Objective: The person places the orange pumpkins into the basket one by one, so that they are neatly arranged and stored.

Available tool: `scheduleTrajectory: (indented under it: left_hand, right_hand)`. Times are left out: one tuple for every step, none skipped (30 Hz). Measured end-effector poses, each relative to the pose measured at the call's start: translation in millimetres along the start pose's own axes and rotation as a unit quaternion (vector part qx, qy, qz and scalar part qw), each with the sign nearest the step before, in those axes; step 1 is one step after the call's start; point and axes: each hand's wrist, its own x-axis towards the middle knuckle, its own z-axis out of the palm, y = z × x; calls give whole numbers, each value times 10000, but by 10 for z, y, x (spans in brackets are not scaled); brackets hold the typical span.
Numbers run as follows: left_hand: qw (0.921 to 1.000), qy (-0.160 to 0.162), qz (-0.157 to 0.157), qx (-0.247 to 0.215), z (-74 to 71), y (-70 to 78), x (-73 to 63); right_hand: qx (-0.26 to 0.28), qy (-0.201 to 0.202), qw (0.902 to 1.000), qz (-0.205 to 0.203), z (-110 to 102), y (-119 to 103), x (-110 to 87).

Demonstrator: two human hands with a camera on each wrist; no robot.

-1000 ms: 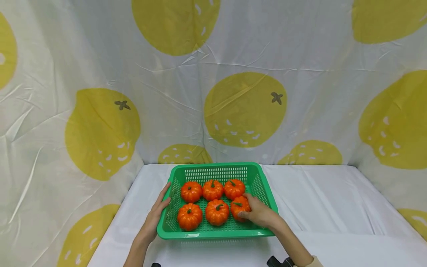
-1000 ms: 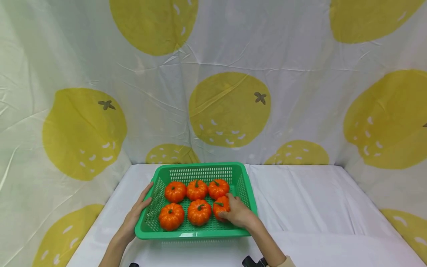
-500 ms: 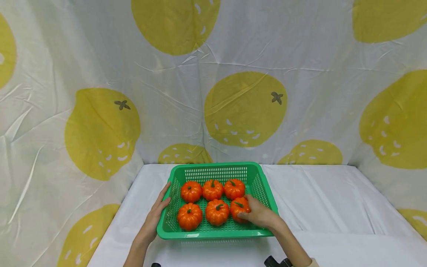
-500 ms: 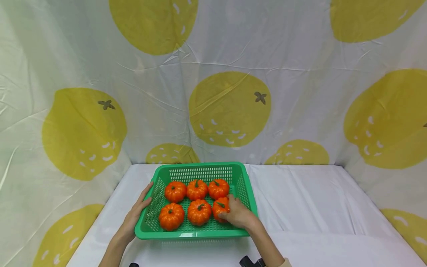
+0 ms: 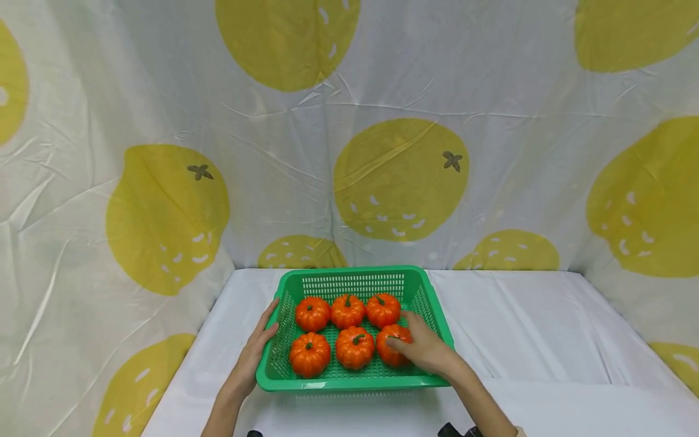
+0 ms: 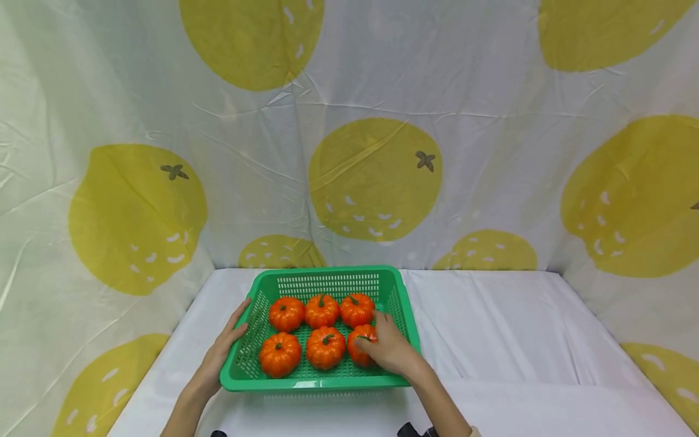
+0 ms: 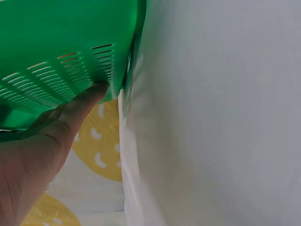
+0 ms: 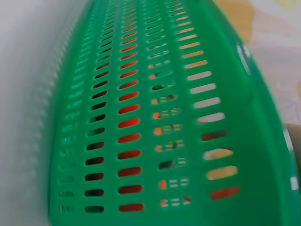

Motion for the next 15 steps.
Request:
scheduleTrajectory:
  left_hand:
    - [10000, 3, -4, -6, -1, 1, -2]
    - [10000, 6, -1, -10, -3, 0, -4]
    - [10000, 17, 0, -3, -5, -1, -6]
    - [10000, 33, 0, 1, -8, -2, -9]
    - [10000, 46, 2, 0, -8, -3, -11]
    - [10000, 55, 6, 19, -10, -3, -14]
    - [10000, 63, 13, 48, -14, -4, -14]
    - [9999, 74, 27, 100, -20, -5, -16]
    - [9998, 84, 35, 178, -28, -2, -19]
    - [9996, 107, 37, 253, -40, 3, -23]
    - [9992, 144, 37, 369, -55, 10, -30]
    - [9986, 181, 60, 493, -73, 18, -34]
    - [9978, 221, 80, 618, -95, 29, -35]
    - [9967, 250, 113, 764, -120, 44, -39]
    - [9954, 270, 171, 905, -145, 61, -38]
  right_hand:
    - [7, 50, 10000, -54, -23, -5, -19]
    - [41, 107, 9999, -96, -50, -10, -42]
    - [69, 154, 9997, -169, -85, -14, -69]
    - [75, 217, 9994, -248, -126, -16, -99]
    - [76, 301, 9989, -360, -173, -11, -132]
    - [53, 392, 9980, -496, -224, 2, -167]
    - [-11, 495, 9969, -617, -281, 21, -206]
    - [-58, 586, 9956, -729, -339, 46, -245]
    - [-133, 676, 9942, -821, -399, 78, -282]
    - [-206, 768, 9929, -889, -460, 116, -314]
    - [-305, 845, 9913, -960, -519, 161, -344]
    - [-409, 911, 9902, -975, -579, 212, -371]
    - [-532, 979, 9888, -996, -636, 270, -393]
    - [-653, 1043, 9872, -1018, -691, 332, -411]
    - [-799, 1116, 9852, -1030, -745, 398, -425]
